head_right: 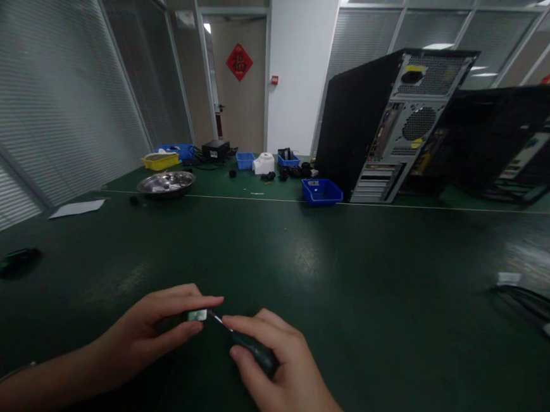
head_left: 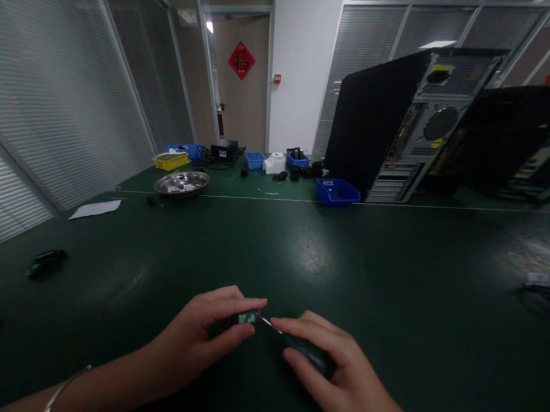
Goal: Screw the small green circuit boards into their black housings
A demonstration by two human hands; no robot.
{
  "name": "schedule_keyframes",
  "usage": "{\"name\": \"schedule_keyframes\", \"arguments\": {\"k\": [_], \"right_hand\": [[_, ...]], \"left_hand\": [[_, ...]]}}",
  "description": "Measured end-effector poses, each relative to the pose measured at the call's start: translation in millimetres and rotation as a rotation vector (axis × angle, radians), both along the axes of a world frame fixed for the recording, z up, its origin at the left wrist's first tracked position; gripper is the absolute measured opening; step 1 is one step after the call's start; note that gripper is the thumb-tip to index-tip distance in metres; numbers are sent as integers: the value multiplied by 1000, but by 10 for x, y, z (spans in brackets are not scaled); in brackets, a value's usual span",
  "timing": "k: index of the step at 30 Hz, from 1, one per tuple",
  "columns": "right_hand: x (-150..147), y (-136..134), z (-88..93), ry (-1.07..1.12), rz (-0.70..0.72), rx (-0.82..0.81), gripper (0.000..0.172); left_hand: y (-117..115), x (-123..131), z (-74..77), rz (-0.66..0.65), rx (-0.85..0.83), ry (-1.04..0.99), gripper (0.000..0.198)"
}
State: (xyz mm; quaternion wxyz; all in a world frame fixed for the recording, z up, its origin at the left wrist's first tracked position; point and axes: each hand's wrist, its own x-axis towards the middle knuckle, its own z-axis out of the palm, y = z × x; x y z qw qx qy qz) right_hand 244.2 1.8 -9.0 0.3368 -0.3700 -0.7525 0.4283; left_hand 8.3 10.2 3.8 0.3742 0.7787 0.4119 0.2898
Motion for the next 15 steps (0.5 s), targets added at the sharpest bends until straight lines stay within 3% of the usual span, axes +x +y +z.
{"name": "schedule_keyframes", "arguments": {"k": [6,12,15], "right_hand": [[23,-24,-44,5,15,4,33],[15,-12,-9,41,35,-23,33],[13,-9,3,51,43,-23,33]], "left_hand": [[-28,23,62,-14,-40,-36,31],[-23,31,15,8,-424,-297,32],[-12,34,-23,-3,-527,-383,33]]}}
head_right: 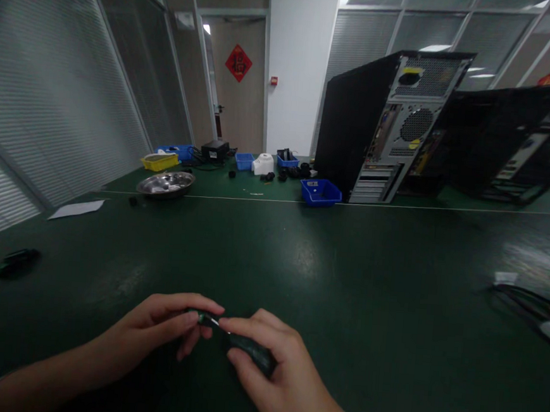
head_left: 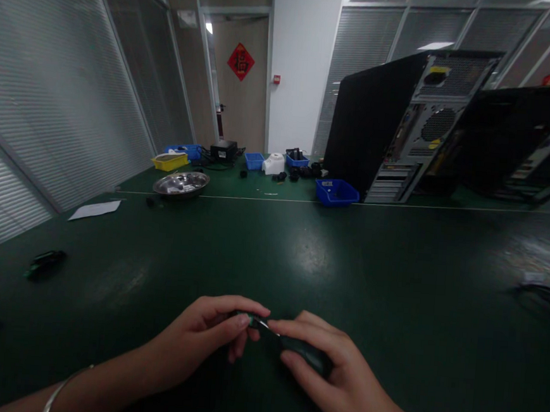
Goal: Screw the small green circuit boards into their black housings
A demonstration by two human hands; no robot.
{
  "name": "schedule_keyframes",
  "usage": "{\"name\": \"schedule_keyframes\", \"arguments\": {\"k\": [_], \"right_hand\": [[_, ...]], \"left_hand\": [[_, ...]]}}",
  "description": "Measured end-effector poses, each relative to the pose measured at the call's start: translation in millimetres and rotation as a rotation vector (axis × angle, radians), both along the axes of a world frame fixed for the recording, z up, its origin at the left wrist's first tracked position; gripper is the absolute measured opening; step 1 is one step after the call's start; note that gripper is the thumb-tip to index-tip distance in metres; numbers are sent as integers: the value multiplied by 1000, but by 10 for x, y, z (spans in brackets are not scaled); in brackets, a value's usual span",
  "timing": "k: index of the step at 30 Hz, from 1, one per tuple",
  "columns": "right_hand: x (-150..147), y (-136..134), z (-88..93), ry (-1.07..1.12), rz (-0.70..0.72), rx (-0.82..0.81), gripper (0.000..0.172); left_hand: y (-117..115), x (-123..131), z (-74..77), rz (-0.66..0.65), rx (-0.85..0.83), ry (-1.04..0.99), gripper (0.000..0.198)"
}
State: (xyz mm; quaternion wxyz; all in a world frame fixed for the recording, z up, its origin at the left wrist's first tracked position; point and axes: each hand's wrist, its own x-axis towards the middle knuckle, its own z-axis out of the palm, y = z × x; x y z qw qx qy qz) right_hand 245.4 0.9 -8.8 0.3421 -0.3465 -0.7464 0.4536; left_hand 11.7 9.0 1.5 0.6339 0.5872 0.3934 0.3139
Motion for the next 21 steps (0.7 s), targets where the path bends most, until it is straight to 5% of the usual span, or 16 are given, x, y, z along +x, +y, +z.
{"name": "schedule_keyframes", "arguments": {"k": [21], "right_hand": [[-2,3,-5,20,9,-28,32]], "left_hand": [[-60,34,-44,-39,-4,-77,32]]}}
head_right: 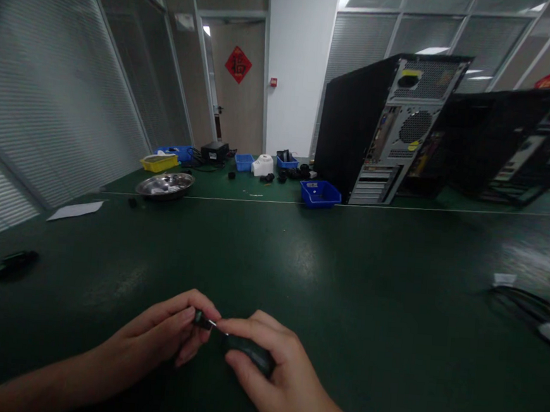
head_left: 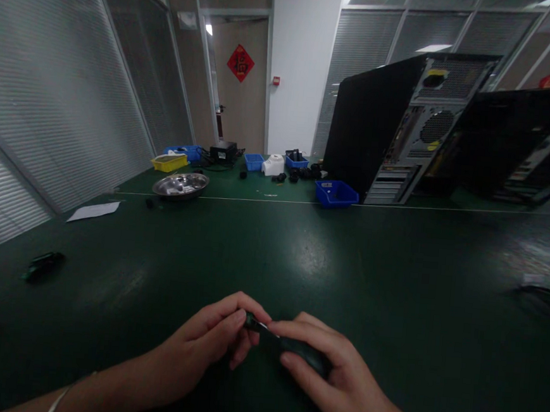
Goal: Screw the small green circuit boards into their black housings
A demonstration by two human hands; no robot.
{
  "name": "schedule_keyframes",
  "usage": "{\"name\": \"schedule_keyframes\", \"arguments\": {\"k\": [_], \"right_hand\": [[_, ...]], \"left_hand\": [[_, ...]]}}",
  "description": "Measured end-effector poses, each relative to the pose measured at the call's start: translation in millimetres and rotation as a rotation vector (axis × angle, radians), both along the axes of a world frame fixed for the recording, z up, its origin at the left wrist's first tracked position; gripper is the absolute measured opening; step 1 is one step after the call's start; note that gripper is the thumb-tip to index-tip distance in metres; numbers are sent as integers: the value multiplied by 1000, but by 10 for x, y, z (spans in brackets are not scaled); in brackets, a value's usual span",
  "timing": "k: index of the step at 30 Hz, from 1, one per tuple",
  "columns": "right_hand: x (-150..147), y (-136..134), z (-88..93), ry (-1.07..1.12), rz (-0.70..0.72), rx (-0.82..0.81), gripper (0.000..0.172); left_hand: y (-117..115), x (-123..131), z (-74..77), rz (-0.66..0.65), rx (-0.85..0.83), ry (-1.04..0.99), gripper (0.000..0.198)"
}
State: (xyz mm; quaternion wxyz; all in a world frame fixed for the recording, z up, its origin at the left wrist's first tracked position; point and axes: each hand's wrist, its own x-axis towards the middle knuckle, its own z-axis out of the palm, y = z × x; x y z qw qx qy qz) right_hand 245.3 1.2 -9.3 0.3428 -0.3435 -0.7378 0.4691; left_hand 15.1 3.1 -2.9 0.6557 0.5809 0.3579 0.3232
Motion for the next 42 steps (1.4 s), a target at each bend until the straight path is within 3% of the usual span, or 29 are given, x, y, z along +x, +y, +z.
{"name": "schedule_keyframes", "arguments": {"k": [5,13,19,23,28,33,37,42], "right_hand": [[-1,3,-22,4,-5,11,32],[5,-5,-33,-16,5,52,33],[-1,11,55,-50,-101,-15,28],[14,31,50,-10,-155,-47,28],[37,20,18,-9,-143,-64,29],[48,29,-3,2,-126,-53,29],[36,24,15,16,-114,-78,28],[-1,-15,33,-63,-81,-129,25]], "left_hand": [[3,-3,-4,21,45,19,32],[-36,-5,42,23,176,220,34],[25,-16,62,92,113,204,24],[31,-34,107,-59,170,320,15],[-40,-21,113,-317,486,701,23],[-37,19,56,-396,711,906,34],[-16,11,76,-329,666,858,29],[26,-23,67,-117,359,523,11]]}}
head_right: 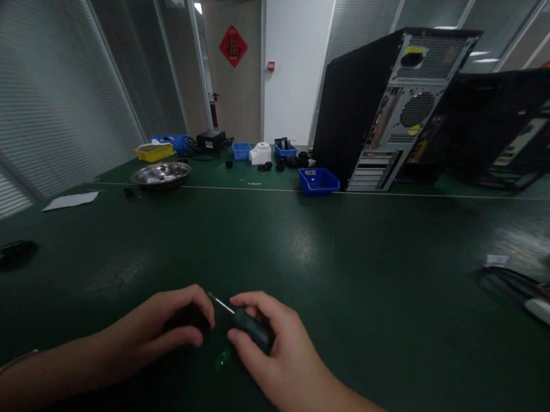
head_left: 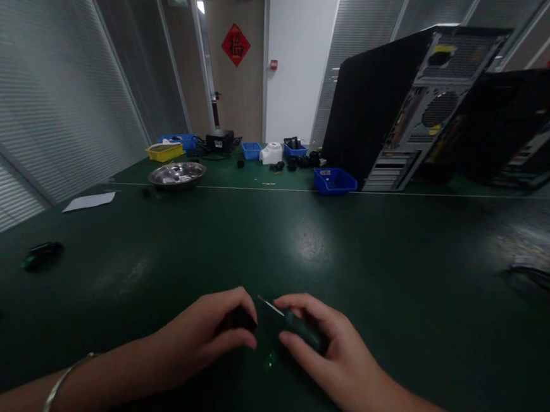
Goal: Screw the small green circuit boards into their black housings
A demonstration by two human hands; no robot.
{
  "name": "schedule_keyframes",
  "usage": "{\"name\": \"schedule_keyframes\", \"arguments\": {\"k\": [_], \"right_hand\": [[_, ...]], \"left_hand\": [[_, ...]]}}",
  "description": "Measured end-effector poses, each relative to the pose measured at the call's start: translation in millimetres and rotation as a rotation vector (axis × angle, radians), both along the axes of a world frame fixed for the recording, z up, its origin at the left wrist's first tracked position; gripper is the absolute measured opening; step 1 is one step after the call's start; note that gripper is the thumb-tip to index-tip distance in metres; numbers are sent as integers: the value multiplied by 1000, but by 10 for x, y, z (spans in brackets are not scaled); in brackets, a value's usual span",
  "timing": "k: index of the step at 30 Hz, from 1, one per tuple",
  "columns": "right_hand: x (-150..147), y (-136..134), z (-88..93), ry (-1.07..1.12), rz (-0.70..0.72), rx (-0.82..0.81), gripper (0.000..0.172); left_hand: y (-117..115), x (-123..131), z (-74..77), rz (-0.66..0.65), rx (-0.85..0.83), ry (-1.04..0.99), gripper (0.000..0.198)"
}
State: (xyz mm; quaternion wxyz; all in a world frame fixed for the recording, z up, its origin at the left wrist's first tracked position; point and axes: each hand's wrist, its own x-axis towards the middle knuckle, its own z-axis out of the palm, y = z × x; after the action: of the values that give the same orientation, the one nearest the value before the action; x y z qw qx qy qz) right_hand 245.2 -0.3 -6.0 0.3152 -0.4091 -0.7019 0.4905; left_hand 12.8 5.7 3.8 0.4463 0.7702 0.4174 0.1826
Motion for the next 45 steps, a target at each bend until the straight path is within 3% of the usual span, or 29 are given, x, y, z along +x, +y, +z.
{"name": "schedule_keyframes", "arguments": {"k": [5,12,16,21,24,30,36,40,45], "right_hand": [[10,-33,-43,-209,151,170,21],[30,-47,-72,-281,275,298,24],[15,-17,-62,-158,184,265,17],[14,-1,-11,4,46,215,14],[2,-24,-9,82,47,154,14],[-71,-45,-80,197,-28,-166,13],[-82,-51,-92,53,-14,53,4],[-70,-56,-86,-15,-13,214,8],[-72,-59,-83,-26,5,261,10]], "left_hand": [[92,9,-53,200,-287,-331,15],[140,-5,-58,208,-349,-426,19],[126,0,-87,167,-409,-479,34],[61,48,-77,97,-491,-481,35],[16,80,-48,85,-494,-421,37],[-17,140,-26,114,-468,-314,41],[-32,163,-60,80,-438,-338,38],[-49,165,-99,72,-395,-313,35],[-79,154,-129,66,-295,-260,43]]}}
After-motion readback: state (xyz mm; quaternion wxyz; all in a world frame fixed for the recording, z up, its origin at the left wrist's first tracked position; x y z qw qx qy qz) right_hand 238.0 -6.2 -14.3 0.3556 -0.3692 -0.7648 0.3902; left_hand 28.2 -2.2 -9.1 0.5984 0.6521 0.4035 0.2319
